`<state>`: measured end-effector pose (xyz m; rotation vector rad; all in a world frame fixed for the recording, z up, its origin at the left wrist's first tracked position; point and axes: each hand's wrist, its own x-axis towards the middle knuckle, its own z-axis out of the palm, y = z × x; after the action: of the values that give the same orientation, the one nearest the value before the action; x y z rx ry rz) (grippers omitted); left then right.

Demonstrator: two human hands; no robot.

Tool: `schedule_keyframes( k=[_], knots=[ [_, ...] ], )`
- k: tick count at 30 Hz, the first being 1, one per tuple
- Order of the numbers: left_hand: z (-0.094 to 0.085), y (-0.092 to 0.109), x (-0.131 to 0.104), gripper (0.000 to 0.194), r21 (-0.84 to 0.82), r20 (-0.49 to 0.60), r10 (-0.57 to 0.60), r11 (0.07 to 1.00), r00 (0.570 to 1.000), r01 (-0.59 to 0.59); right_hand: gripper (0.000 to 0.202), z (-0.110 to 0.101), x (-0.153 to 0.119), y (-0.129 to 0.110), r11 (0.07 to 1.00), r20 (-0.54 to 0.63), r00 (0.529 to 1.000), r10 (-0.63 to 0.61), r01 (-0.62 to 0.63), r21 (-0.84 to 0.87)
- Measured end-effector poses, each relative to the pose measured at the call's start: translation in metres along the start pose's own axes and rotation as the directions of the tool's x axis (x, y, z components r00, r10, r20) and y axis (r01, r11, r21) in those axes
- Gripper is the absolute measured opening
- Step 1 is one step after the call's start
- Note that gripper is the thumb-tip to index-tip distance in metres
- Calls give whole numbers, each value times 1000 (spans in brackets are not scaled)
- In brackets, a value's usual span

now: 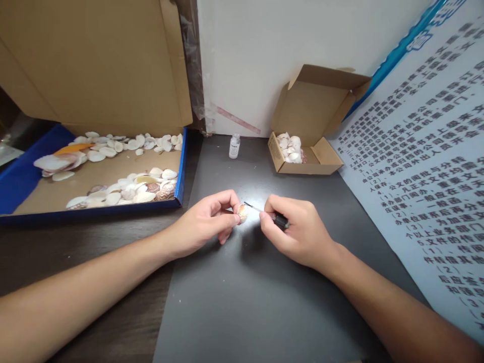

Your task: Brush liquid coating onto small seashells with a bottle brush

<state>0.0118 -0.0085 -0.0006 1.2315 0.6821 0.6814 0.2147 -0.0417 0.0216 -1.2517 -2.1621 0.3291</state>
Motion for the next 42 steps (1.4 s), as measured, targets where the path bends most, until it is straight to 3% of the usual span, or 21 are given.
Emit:
schedule_keyframes(
  k=[5, 11, 17, 34, 42],
  knots=[
    [0, 0, 0, 17, 1, 5, 0, 1000, 1000, 0, 22, 0, -1, -1, 992, 90, 991, -100, 92, 91],
    [0, 2, -1, 19, 28, 0, -16, 999, 1000, 16, 21, -3, 1, 1, 1000, 72, 997, 11, -13, 17],
    [0, 1, -1, 19, 38, 17, 0, 999, 1000, 0, 22, -3, 2, 0, 998, 115, 993, -14, 7, 58],
    [4, -3, -3, 21, 115, 34, 4, 993, 999, -8, 22, 1, 3, 3, 996, 53, 998, -17, 13, 86],
    [3, -4, -3, 21, 140, 0, -15, 990, 1000, 15, 22, 8, 2, 6, 974, -14, 988, -151, 152, 167]
  ],
)
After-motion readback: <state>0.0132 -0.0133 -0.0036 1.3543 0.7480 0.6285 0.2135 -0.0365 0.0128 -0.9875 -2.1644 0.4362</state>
